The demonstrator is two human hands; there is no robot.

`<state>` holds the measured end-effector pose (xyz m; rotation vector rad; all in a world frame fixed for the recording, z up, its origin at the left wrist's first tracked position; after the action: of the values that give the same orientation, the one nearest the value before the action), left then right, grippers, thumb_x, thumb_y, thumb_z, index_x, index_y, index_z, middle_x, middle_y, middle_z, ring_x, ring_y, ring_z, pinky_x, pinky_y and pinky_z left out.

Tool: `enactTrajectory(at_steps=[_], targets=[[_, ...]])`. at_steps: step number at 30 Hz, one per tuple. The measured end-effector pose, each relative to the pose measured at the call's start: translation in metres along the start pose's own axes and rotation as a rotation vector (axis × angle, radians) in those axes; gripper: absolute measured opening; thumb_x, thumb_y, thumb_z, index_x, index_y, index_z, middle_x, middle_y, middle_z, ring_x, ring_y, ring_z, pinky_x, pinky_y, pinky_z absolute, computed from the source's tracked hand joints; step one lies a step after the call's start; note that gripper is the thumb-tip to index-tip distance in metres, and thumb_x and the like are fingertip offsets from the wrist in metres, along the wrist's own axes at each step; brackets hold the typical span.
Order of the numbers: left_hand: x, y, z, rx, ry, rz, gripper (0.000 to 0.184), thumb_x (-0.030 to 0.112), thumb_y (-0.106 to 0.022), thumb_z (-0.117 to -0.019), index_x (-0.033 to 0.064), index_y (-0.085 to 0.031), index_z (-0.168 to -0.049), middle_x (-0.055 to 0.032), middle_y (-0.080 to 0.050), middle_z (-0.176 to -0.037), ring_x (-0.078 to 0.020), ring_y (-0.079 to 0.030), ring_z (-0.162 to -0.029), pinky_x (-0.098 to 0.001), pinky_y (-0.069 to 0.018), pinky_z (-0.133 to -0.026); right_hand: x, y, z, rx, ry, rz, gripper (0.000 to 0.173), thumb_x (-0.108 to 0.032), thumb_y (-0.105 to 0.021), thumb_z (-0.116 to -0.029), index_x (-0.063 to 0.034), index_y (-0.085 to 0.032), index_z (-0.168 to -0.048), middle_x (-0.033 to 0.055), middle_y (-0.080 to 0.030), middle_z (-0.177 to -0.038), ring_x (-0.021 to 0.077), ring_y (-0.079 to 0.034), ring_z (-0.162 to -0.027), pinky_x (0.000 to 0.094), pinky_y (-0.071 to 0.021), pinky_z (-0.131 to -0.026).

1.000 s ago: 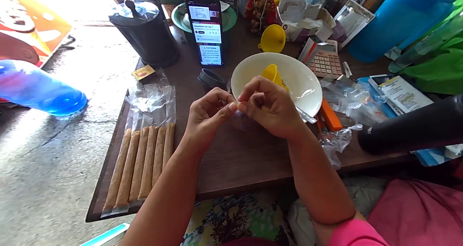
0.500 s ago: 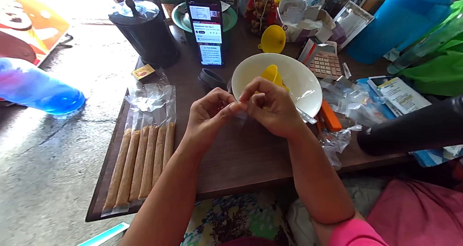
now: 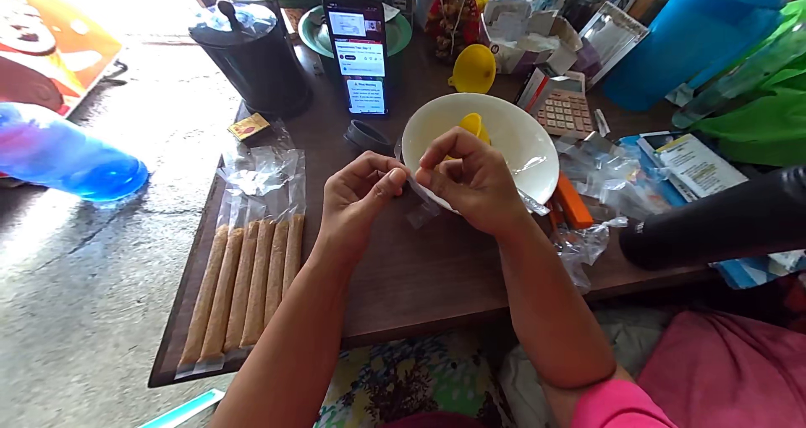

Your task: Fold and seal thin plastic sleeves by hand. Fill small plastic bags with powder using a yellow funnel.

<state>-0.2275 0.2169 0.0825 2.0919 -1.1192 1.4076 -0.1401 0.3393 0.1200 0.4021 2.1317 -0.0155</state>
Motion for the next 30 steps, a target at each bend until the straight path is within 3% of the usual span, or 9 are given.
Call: enactTrajectory(at_steps=[13,16,27,30], targets=[[0.0031,-0.0035,0.0004,-0.008,-0.030,0.006,0.003,0.013,-0.067,-0.0976,0.0145,-0.069,-0.099,0.0063,-0.064,-0.097,-0.0031,-0.063,-0.086,-0.0181,-0.0548,-0.078,-0.0010,-0.0049,0.0002,-0.047,0.013,-0.008,0.012,0.002,-0.065,-0.0943,0.0027,-0.060,-0.105,0.0022,-0.064,-0.090,-0.0032,-0.047,-0.056,0.0122,-0.0415,-0.049],[0.0041,-0.0042,0.0003,-0.016,-0.038,-0.013,0.002,0.014,-0.067,-0.0976,0.0150,-0.069,-0.098,0.0064,-0.064,-0.097,-0.0034,-0.062,-0.085,-0.0178,-0.0543,-0.077,-0.0002,-0.0034,0.0003,-0.032,0.019,0.080,0.013,0.000,-0.066,-0.0945,0.0037,-0.062,-0.106,0.0034,-0.065,-0.092,-0.0028,-0.045,-0.057,0.0126,-0.0398,-0.050],[0.0049,-0.0059,0.0006,-0.054,-0.049,-0.019,0.002,0.016,-0.068,-0.0977,0.0139,-0.068,-0.099,0.0057,-0.063,-0.098,-0.0037,-0.062,-0.088,-0.0185,-0.0548,-0.078,-0.0004,-0.0040,0.0008,-0.074,-0.003,-0.039,0.012,0.001,-0.066,-0.0944,0.0017,-0.060,-0.105,0.0017,-0.065,-0.089,-0.0034,-0.047,-0.056,0.0125,-0.0424,-0.050],[0.0029,-0.0047,0.0005,-0.036,-0.033,-0.036,0.002,0.013,-0.066,-0.0980,0.0141,-0.068,-0.099,0.0060,-0.063,-0.098,-0.0035,-0.062,-0.086,-0.0182,-0.0547,-0.078,0.0005,-0.0025,0.0007,-0.040,0.001,0.055,0.011,0.000,-0.067,-0.0945,0.0029,-0.062,-0.104,0.0028,-0.065,-0.091,-0.0031,-0.045,-0.056,0.0125,-0.0395,-0.049]])
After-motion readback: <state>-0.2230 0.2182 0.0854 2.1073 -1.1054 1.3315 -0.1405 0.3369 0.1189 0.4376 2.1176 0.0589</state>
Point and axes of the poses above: each hand's wrist, its own z-axis away from the middle knuckle, its own y-axis out of the back of the hand, x = y × z, the point moved 8 cm from there along -z, towards the middle knuckle
